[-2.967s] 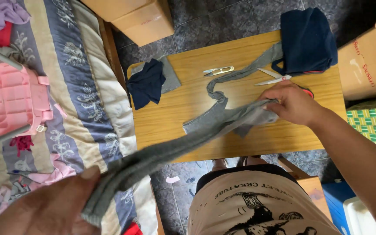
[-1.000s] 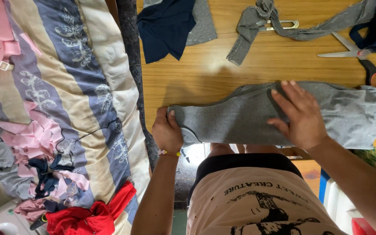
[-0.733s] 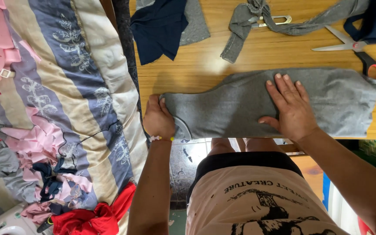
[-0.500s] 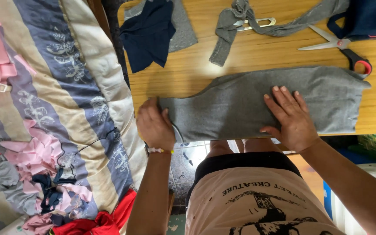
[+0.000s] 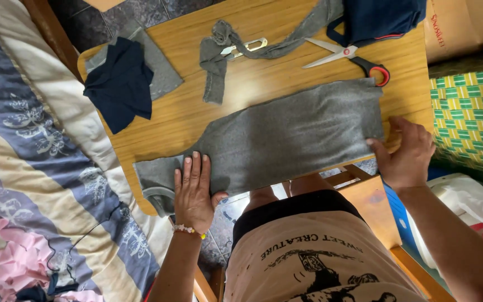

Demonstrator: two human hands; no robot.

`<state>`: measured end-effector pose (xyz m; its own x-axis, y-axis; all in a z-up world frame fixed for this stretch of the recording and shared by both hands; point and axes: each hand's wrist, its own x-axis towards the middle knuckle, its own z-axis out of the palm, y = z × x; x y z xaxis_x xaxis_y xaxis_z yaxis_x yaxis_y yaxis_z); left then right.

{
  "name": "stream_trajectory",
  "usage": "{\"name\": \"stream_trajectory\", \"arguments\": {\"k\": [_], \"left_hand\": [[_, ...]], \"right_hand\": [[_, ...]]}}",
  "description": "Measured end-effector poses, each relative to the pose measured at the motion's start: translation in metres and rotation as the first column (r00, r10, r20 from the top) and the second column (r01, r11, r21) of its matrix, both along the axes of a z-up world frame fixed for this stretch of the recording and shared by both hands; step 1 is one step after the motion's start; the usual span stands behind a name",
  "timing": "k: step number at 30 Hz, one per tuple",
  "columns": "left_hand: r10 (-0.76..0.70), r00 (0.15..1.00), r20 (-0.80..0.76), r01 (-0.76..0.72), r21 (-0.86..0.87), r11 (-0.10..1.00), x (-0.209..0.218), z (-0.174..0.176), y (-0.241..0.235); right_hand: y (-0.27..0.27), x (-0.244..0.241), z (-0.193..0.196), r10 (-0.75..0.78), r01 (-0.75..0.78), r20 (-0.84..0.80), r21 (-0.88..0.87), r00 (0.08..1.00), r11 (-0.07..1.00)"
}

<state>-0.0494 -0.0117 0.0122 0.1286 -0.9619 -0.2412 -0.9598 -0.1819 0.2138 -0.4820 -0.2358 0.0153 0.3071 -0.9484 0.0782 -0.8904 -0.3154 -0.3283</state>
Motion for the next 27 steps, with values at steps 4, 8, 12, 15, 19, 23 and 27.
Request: {"name": "stream_trajectory", "arguments": {"k": [4,8,12,15,19,23,27], "left_hand": [[-0.014,1.000,-0.010,0.014,-0.001,1.000,-0.007,-0.011,-0.004],[-0.033,0.999,0.005,0.033,0.004,0.999,-0.008,-0.013,0.000],[-0.092,0.995,0.048,0.091,0.025,0.996,-0.009,-0.013,-0.003],[-0.126,0.989,0.080,0.121,0.060,0.991,-0.012,-0.013,0.000],[-0.072,0.992,-0.102,0.068,-0.040,0.997,-0.022,0.007,-0.011],[-0.131,0.960,-0.246,0.114,-0.085,0.990,-0.060,0.004,-0.049],[-0.083,0.974,-0.210,0.056,-0.132,0.990,-0.059,-0.006,-0.061]], "right_hand": [[-0.016,0.024,0.003,-0.178,0.206,-0.112,0.354,0.978,0.912],[-0.014,0.032,0.025,-0.261,0.202,0.040,0.526,0.965,0.826],[-0.011,0.007,0.010,-0.401,0.215,0.242,0.550,0.884,0.807],[-0.006,0.004,0.017,-0.378,0.226,0.241,0.487,0.894,0.843],[-0.011,0.038,0.038,0.208,-0.173,0.148,-0.218,0.967,0.961],[-0.007,0.108,0.028,0.642,-0.609,0.282,-0.204,0.713,0.767],[-0.006,0.122,0.001,0.551,-0.551,0.040,0.007,0.834,0.834]]}}
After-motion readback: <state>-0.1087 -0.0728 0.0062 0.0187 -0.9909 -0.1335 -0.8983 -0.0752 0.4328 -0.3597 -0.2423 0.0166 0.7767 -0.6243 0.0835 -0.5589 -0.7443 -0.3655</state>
